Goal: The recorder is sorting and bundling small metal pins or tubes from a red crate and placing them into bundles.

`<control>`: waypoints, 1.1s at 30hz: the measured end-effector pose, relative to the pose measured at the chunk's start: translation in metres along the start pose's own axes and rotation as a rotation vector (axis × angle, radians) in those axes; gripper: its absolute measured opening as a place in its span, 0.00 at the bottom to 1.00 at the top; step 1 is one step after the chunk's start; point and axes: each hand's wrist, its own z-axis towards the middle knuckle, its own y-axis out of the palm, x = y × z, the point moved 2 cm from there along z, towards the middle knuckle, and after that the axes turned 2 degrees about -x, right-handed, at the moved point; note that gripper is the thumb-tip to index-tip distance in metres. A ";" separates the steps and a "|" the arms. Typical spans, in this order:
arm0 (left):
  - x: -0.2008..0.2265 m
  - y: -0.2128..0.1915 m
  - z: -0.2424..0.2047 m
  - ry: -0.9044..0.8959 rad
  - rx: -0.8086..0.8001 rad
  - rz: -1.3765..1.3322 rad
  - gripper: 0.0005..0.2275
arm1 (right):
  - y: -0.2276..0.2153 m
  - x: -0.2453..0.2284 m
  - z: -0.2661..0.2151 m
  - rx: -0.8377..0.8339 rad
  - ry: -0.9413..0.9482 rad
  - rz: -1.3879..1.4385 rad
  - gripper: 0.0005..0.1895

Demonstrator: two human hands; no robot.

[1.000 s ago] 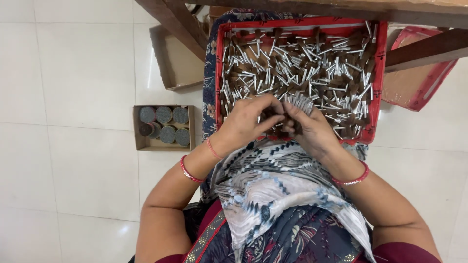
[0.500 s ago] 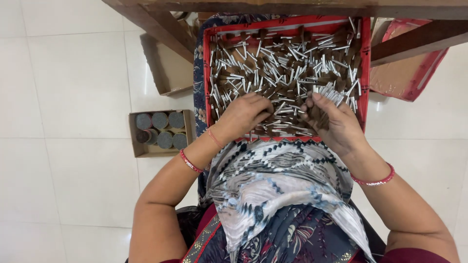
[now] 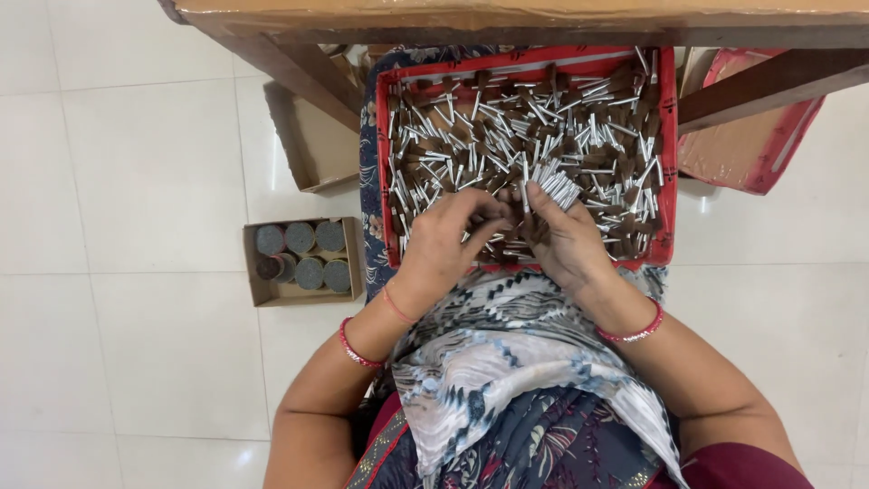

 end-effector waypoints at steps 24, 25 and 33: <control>-0.021 0.011 0.041 0.092 -0.632 -0.061 0.38 | -0.009 0.003 0.013 -0.167 0.202 -0.075 0.15; -0.011 0.002 0.045 0.247 -0.445 -0.052 0.40 | -0.008 0.002 0.014 -0.108 0.199 -0.029 0.15; -0.019 0.026 -0.002 -0.010 0.003 -0.094 0.18 | 0.019 -0.021 0.019 -0.111 -0.037 0.211 0.14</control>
